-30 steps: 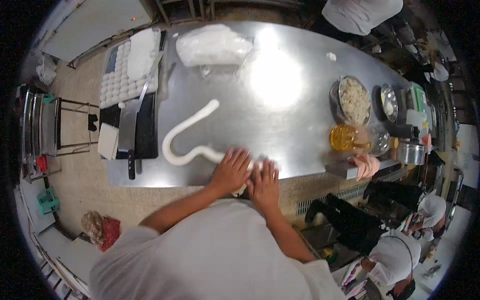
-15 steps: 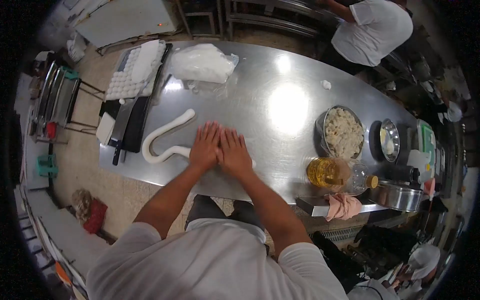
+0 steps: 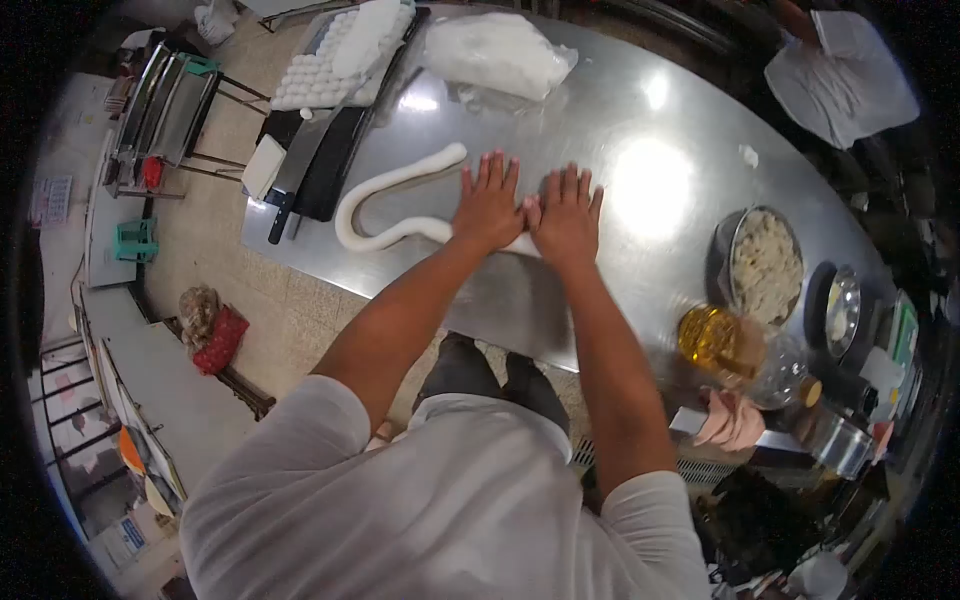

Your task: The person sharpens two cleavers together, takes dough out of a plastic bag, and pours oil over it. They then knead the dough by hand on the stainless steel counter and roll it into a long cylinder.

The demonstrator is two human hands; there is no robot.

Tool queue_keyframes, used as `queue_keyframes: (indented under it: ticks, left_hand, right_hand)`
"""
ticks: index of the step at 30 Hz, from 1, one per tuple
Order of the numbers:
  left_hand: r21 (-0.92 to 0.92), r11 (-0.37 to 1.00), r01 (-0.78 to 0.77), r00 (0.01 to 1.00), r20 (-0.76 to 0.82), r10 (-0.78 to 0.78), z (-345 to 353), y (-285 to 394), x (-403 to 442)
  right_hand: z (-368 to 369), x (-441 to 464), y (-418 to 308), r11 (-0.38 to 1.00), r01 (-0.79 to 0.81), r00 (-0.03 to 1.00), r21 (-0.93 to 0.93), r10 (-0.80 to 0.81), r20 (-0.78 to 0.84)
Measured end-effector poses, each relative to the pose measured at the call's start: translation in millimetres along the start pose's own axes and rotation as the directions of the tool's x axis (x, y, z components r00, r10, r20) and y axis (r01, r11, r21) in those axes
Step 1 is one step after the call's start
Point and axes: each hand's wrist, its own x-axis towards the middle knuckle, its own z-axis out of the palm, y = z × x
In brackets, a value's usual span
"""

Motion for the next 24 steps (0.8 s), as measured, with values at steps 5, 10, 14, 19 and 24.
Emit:
queue_keyframes:
  ticks: [5, 10, 14, 19, 24]
  left_hand:
    - [0.091, 0.986, -0.142, 0.989, 0.055, 0.137, 14, 2, -87]
    - [-0.202, 0.94, -0.274, 0.926, 0.207, 0.315, -16, -43, -191]
    - [0.016, 0.981, -0.192, 0.966, 0.181, 0.186, -30, -62, -111]
    - [0.08, 0.951, -0.3, 0.95, -0.07, 0.306, -27, -93, 10]
    - [-0.014, 0.919, -0.394, 0.916, 0.081, 0.393, -33, -121, -84]
  right_hand:
    - [6, -80, -22, 0.95, 0.254, 0.963, 0.182, -0.265, 0.038]
    - [-2, -200, -51, 0.974, 0.087, 0.963, 0.209, -0.136, 0.234]
    - [6, -128, -64, 0.996, -0.076, 0.989, -0.044, 0.081, 0.123]
    - [-2, 4, -36, 0.955, -0.272, 0.962, -0.115, 0.268, -0.05]
    - [-2, -122, -62, 0.981, -0.159, 0.978, -0.109, 0.171, 0.116]
